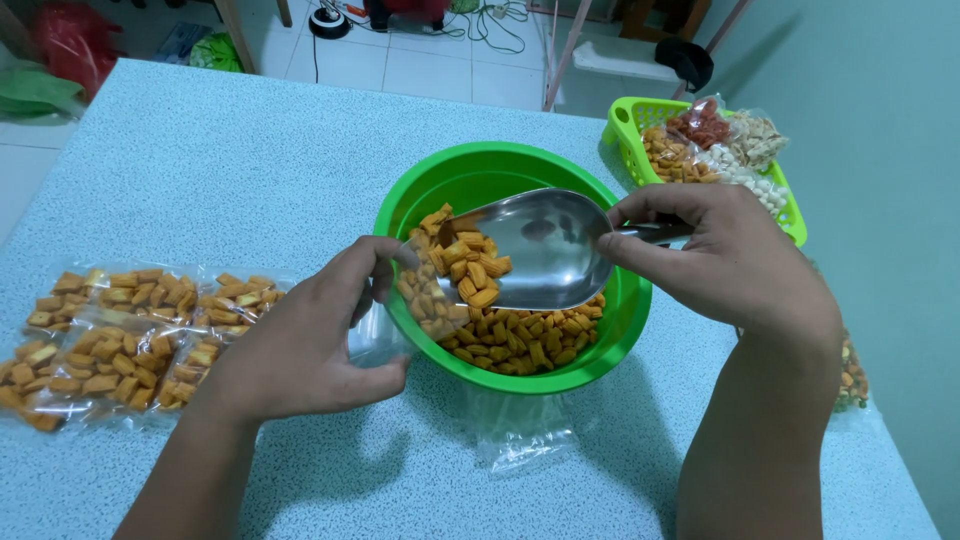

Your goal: Scooping snacks from a large bowl into small individual plastic bags using a metal scoop and hands.

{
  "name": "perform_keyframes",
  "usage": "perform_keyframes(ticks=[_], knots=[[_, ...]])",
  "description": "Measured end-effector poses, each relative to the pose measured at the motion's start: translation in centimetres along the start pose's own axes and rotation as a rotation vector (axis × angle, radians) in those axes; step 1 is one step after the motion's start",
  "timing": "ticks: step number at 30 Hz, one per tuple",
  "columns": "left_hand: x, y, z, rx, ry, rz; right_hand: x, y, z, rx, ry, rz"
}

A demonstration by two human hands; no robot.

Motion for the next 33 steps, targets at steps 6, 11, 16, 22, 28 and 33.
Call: perform_keyframes(ticks=[6,11,16,22,28,33], knots=[[0.3,-0.4,-0.2,0.032,-0.021,-0.088,-0.3,-0.2,0.0,-0.02,0.072,0.029],[0.1,-0.4,-0.3,0.044,0.011,-0.126,-0.7,-0.3,0.8,-0.005,0.035,0.045],[0.2,-0.4,-0.3,0.058,-0.023,-0.126,-1.1,-0.3,1.4,0.025,0.053,0.1],[0.5,-0.5,-0.4,0.083,-0.088,-0.153,-1.2,-0.4,1.9,0.076,0.123,0.217],[0.6,-0.7,-0.3,0.072,-0.1,-0.157,-2.4,-0.8,3.1,0.142,0.319,0.273],[0.8,-0.8,-0.4,0.043,-0.053,-0.183,-2.6,-0.9,3.8,0.175,0.334,0.387]])
Point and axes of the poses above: each hand's wrist, its own z-axis away from the middle knuckle, its own y-axis out of the back of the hand, x = y × z, the point moved 8 cm from there along -z, towards the middle knuckle, and after that the axes turned 11 degrees about -x, right-handed, at the moved point
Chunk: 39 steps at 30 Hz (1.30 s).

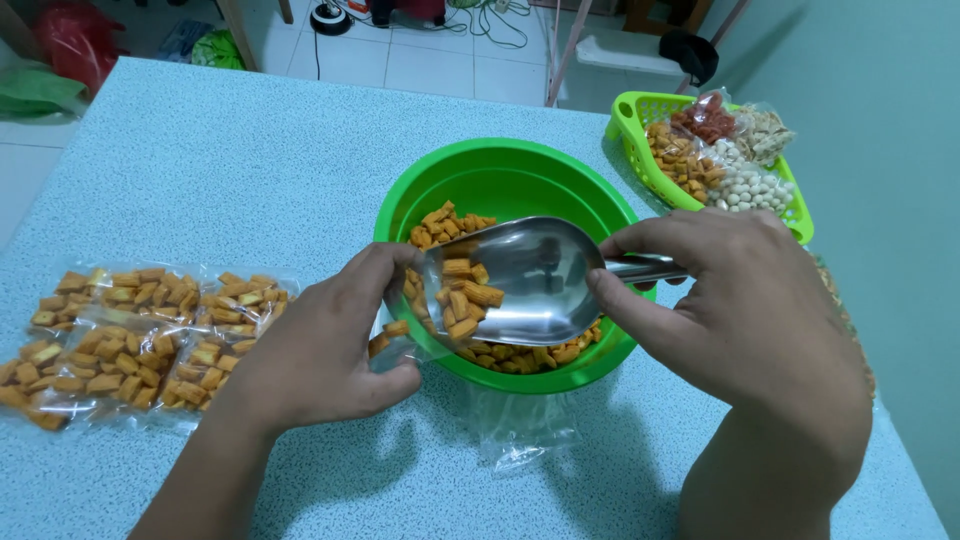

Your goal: Scooping snacks from a large bowl into small individual plastic bags using a metal scoop and hands.

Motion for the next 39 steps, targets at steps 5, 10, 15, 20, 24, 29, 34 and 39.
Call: perform_keyframes(ticks=[5,10,15,20,24,29,34,39], knots=[[-0.1,-0.2,0.0,0.006,-0.003,-0.037,-0.5,-0.2,0.6,0.03,0.073,0.068],[-0.1,-0.2,0.3,-0.01,0.008,-0.05,-1.0,0.2,1.3,0.109,0.102,0.066],[-0.6,-0.5,0.5,-0.072,0.156,-0.026,-1.1,0.2,1.7,0.068,0.108,0.066],[-0.1,-0.5,0.7,0.0,0.148,0.006,-0.8,0.6,2.3,0.099,0.116,0.044],[0.2,-0.8,1.5,0.085,0.156,0.028,-0.8,0.6,2.5,0.077,0.101,0.042],[-0.3,-3.0,3.0,0.043,0.339,0.079,-1.3,-0.2,2.5,-0.052,0.132,0.063],[-0.4,-5.8,4.2,0.126,0.386,0.251,-1.8,-0.4,2.7,-0.049,0.159,0.098],[0.8,-7.1,4.1,0.264,0.203,0.447,-1.8,-0.3,3.3,-0.005,0.161,0.177]])
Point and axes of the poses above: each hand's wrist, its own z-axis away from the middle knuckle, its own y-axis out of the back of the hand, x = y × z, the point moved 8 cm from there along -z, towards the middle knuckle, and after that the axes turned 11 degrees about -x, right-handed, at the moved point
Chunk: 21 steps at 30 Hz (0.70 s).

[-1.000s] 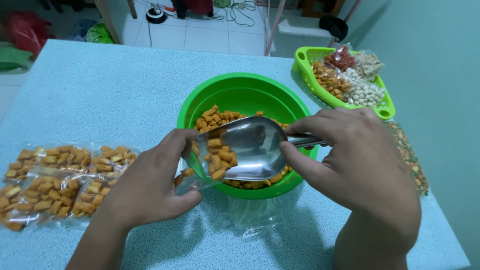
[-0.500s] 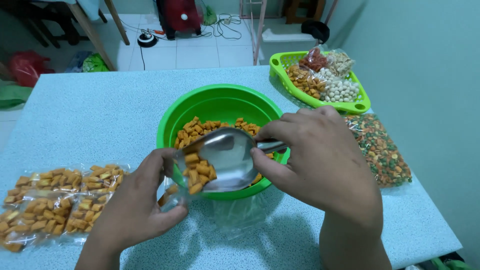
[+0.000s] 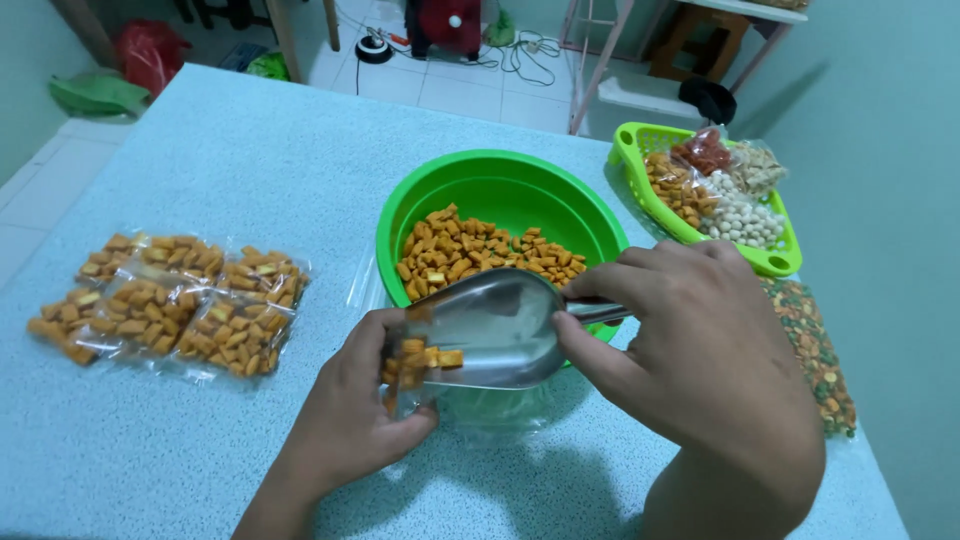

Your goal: Scooping snacks from a large bowl into small individual plastic bags using a metal scoop and hands.

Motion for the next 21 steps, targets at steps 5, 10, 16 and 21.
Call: perform_keyframes(ticks=[5,10,16,21], knots=[[-1.4,-0.9,-0.3,0.092,-0.089,0.023,-0.5,0.3,0.7,0.058,0.043,0.039],[-1.5,-1.0,-0.1,0.145,-0.16,0.066,-1.3,1.4,1.6,0.177,0.15,0.041],[-1.9,-0.9,0.1,0.196,-0.135,0.104,-2.4,2.4,3.0,0.294,0.161,0.1],[-1.0,-0.6,0.5,0.209,-0.213,0.257,-1.8,3.1,3.6,0.341,0.133,0.003]])
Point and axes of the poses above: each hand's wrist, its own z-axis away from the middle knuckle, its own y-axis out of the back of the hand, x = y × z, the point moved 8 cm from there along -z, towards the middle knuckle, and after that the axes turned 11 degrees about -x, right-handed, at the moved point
